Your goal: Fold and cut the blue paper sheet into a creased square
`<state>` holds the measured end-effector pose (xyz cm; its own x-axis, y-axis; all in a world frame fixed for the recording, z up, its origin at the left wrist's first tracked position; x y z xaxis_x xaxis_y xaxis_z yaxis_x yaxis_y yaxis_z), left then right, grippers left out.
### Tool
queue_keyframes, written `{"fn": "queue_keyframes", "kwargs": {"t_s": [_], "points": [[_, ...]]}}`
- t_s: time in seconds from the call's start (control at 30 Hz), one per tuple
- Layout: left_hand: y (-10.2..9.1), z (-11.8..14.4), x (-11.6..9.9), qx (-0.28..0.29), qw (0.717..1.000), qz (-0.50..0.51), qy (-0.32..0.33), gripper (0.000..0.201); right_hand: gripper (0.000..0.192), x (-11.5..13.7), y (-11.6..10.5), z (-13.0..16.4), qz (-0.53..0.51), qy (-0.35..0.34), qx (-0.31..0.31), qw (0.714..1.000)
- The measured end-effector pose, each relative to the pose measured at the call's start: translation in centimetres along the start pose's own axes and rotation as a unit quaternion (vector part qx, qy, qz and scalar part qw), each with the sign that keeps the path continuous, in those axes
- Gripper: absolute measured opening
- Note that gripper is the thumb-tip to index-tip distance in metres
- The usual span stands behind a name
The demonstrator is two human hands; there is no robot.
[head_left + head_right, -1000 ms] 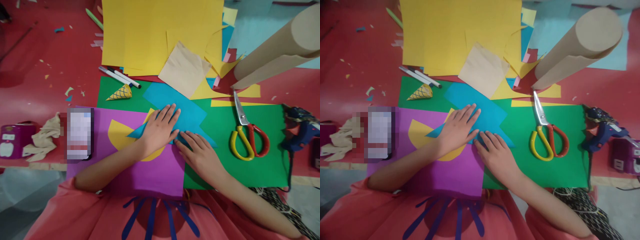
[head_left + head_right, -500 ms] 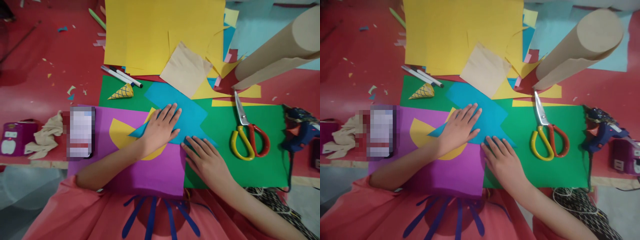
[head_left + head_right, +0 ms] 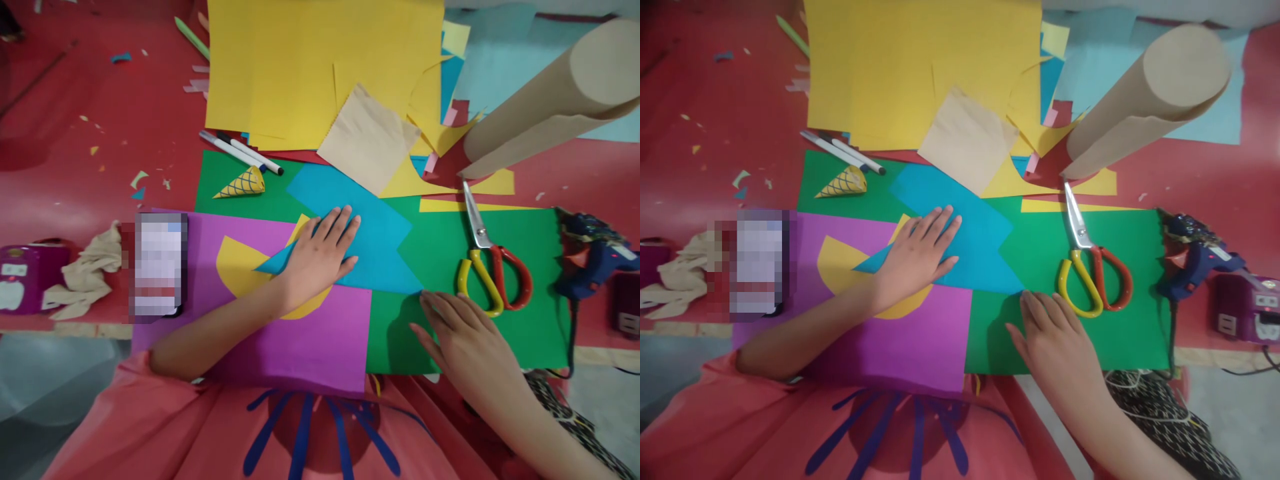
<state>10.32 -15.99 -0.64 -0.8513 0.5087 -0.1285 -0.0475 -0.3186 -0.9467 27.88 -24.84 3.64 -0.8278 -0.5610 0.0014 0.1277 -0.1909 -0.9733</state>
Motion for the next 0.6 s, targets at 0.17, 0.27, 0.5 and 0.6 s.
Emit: {"fn": "queue_keyframes", "kwargs": {"t_s": [0.17,0.27,0.5,0.6], "points": [[-0.2,0.0,0.0,-0.004,1.000,0.001,0.000,0.060,0.033,1.1,-0.9,-2.8,-0.046,-0.021,-0.049,0.998],[-0.1,0.1,0.0,-0.007,1.000,0.008,0.001,0.060,0.041,3.4,0.7,-4.3,-0.070,-0.101,-0.028,0.992],[0.5,0.1,0.2,-0.019,0.999,0.026,-0.001,0.061,0.058,4.7,4.2,-5.3,-0.117,-0.104,0.003,0.988],[0.5,0.3,0.2,-0.035,0.999,0.023,-0.006,0.060,0.056,4.7,4.2,-5.2,-0.111,-0.106,-0.001,0.988]]}}
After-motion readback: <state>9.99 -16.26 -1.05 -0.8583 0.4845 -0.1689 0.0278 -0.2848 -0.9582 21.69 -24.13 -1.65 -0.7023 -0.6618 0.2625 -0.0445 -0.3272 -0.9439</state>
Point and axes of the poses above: each hand's wrist, its own z-axis away from the middle knuckle, its own y-axis out of the palm, x = y × z, the point moved 7 cm from there along -z, towards the middle knuckle, and after that the axes turned 9 degrees about x, right-handed, at the moved point
